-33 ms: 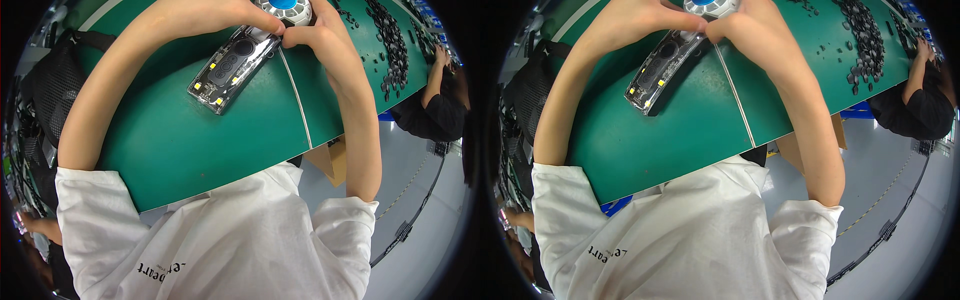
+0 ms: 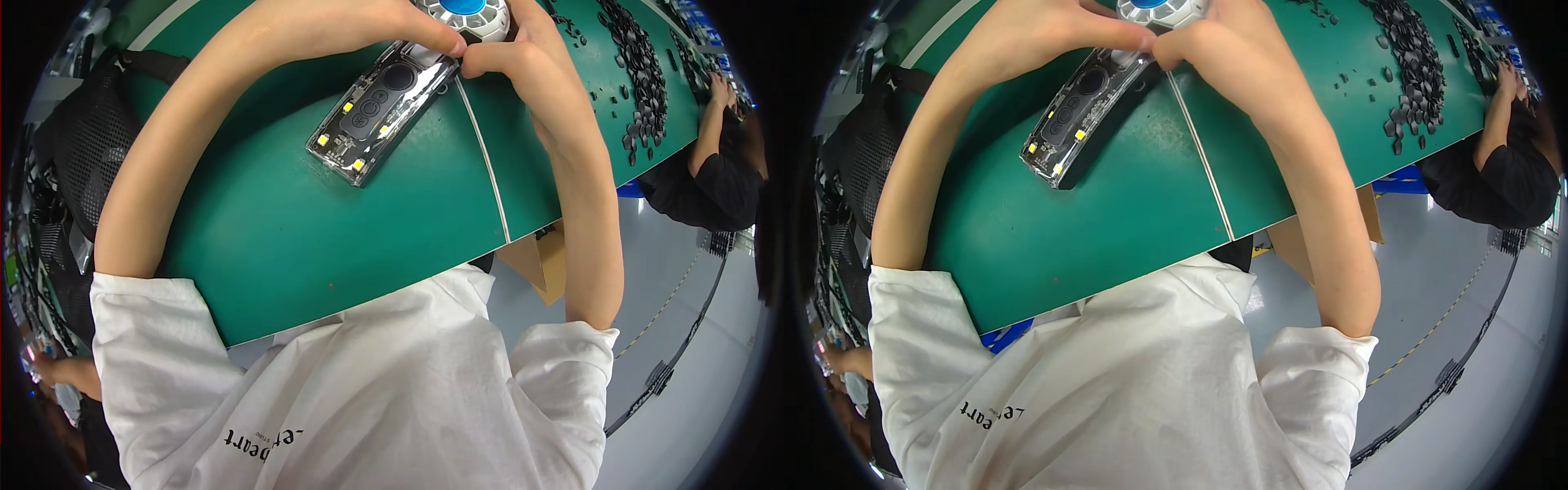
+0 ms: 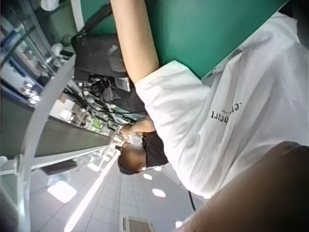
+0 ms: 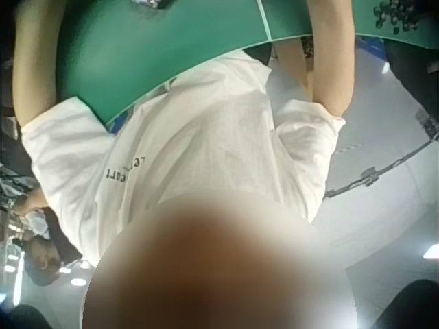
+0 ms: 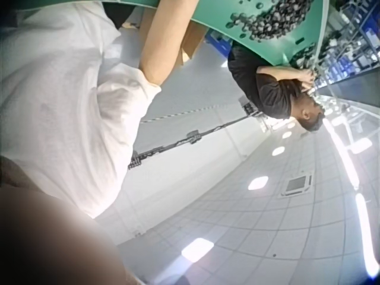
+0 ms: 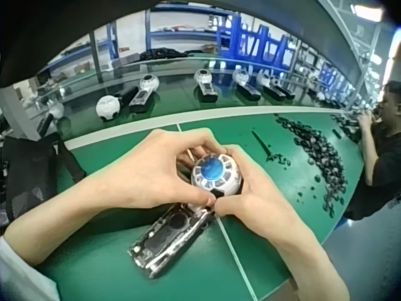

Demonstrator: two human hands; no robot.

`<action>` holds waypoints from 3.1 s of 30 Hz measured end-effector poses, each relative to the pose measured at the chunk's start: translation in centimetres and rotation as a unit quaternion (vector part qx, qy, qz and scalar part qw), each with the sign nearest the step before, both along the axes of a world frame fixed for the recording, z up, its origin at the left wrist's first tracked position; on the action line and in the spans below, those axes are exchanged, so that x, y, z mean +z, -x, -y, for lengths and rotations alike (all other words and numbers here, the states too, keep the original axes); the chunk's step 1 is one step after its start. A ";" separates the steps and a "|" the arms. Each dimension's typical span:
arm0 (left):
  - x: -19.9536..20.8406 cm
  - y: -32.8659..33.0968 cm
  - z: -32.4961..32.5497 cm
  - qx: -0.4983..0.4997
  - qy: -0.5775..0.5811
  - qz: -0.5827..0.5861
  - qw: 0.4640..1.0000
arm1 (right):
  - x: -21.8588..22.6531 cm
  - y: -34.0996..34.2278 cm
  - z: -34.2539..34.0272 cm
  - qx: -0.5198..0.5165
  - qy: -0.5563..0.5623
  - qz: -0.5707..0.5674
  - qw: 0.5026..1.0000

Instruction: Manual assembly of small electronic components into a plastic housing.

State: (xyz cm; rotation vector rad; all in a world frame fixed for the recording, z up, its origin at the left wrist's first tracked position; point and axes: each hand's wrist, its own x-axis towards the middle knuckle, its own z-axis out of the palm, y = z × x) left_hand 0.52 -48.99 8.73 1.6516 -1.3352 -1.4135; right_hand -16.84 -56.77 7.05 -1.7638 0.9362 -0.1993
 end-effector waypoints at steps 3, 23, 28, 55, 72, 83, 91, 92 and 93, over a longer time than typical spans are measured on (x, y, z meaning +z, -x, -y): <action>0.0 0.2 0.0 0.001 0.009 0.012 1.000 | -0.3 0.2 -0.1 -0.010 0.044 0.009 0.999; -1.7 2.3 -5.0 0.033 0.369 0.255 0.893 | 3.2 8.2 7.0 0.000 0.448 0.078 0.890; -4.5 2.1 -8.2 -0.036 0.335 0.281 0.899 | -1.3 11.8 13.9 -0.003 0.503 -0.079 0.861; -5.3 -0.8 -7.2 -0.013 0.382 0.008 0.924 | 1.9 4.1 -4.6 0.291 0.489 0.182 0.802; -0.7 3.0 -5.0 -0.037 0.525 0.148 0.838 | 0.9 4.7 -2.4 0.180 0.420 0.341 0.821; -3.0 3.2 -4.8 0.032 0.457 0.089 0.884 | 3.1 4.8 -3.1 0.185 0.385 0.174 0.887; -3.5 2.7 -2.7 0.009 0.413 0.089 0.906 | 1.3 4.4 -3.1 0.121 0.410 0.164 0.889; -3.6 2.7 -2.6 0.015 0.409 0.085 0.908 | 1.1 4.3 -3.2 0.110 0.422 0.167 0.884; -3.7 2.8 -2.5 0.021 0.405 0.081 0.910 | 0.8 4.2 -3.2 0.098 0.434 0.170 0.879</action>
